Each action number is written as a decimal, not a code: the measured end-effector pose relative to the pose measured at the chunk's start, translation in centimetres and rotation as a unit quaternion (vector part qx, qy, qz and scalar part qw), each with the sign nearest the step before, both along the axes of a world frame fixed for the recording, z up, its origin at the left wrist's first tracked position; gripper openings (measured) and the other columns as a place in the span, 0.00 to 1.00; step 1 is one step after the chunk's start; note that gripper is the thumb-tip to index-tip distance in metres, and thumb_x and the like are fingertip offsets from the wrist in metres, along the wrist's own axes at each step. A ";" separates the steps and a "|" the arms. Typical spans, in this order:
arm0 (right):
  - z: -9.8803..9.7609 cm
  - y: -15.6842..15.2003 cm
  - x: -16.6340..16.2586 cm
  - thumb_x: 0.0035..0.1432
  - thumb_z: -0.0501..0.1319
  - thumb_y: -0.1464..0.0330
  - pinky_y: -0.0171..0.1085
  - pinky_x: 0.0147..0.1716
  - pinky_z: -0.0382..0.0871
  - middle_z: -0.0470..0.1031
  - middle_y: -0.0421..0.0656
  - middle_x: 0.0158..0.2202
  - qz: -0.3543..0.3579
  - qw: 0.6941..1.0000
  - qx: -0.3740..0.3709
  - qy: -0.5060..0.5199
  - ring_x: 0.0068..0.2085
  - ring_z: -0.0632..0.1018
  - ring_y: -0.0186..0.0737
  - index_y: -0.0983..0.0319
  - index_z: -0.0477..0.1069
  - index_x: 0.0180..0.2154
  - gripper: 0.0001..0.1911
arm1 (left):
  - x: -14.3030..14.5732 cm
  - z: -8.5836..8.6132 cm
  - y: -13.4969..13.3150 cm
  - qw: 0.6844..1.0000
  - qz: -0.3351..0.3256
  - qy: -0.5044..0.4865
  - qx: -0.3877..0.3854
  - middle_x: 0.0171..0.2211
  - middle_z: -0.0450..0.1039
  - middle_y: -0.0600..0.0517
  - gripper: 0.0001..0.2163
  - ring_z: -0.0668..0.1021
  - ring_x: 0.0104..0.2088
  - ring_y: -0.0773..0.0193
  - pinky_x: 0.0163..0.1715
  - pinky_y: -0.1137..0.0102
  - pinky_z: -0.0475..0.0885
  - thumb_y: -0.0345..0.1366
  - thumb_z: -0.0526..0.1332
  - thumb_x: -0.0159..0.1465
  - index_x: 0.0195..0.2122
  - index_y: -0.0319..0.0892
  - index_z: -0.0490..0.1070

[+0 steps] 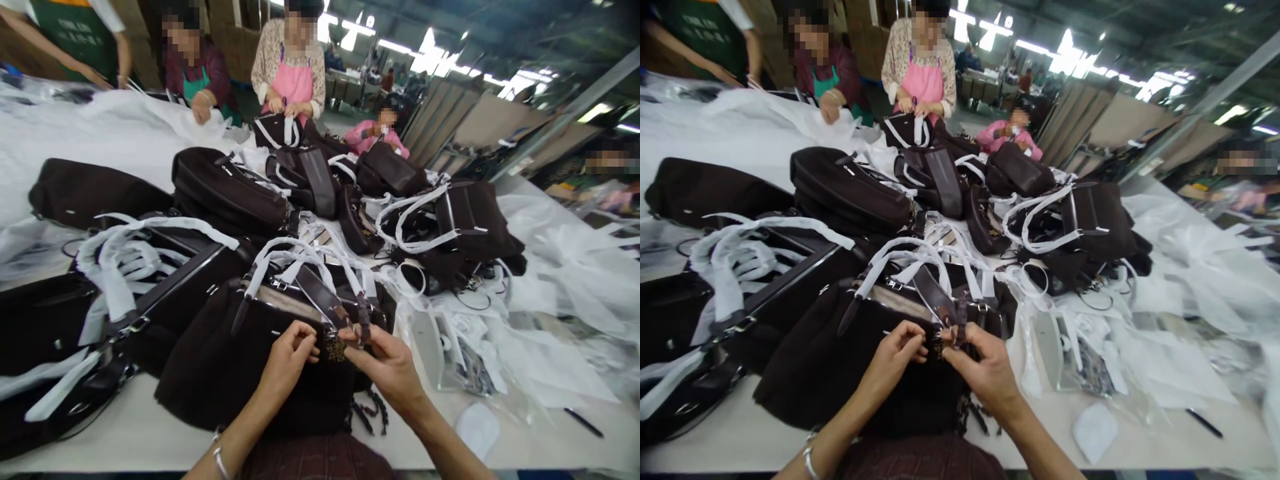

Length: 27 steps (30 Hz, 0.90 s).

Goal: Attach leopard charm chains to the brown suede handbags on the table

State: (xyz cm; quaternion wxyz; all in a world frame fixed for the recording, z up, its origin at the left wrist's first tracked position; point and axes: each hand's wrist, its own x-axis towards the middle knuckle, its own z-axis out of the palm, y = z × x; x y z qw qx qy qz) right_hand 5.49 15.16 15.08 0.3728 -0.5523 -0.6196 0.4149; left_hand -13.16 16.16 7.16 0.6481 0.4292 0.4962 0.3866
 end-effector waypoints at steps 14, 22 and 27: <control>-1.3 -5.3 -1.2 0.61 0.54 0.77 0.35 0.40 0.74 0.81 0.42 0.37 0.267 0.943 0.111 -0.163 0.38 0.79 0.36 0.58 0.74 0.46 0.16 | -0.1 -0.4 0.5 0.985 -0.085 -0.063 -0.138 0.30 0.70 0.55 0.20 0.70 0.31 0.68 0.34 0.73 0.62 0.54 0.62 0.61 0.36 0.38 0.70; -4.5 -1.1 1.8 0.55 0.58 0.80 0.42 0.48 0.75 0.74 0.48 0.47 0.065 0.935 0.205 -0.282 0.48 0.76 0.44 0.57 0.72 0.50 0.23 | 0.6 -2.6 0.6 0.986 -0.097 -0.100 -0.091 0.22 0.59 0.60 0.19 0.61 0.23 0.72 0.26 0.73 0.54 0.47 0.71 0.49 0.30 0.38 0.68; -8.0 0.9 2.8 0.54 0.60 0.78 0.35 0.38 0.76 0.74 0.43 0.37 0.085 0.905 0.269 -0.318 0.38 0.76 0.39 0.58 0.75 0.37 0.11 | 1.5 -6.3 1.4 0.983 -0.107 -0.109 -0.103 0.18 0.56 0.61 0.22 0.57 0.20 0.73 0.23 0.72 0.49 0.51 0.71 0.43 0.24 0.42 0.61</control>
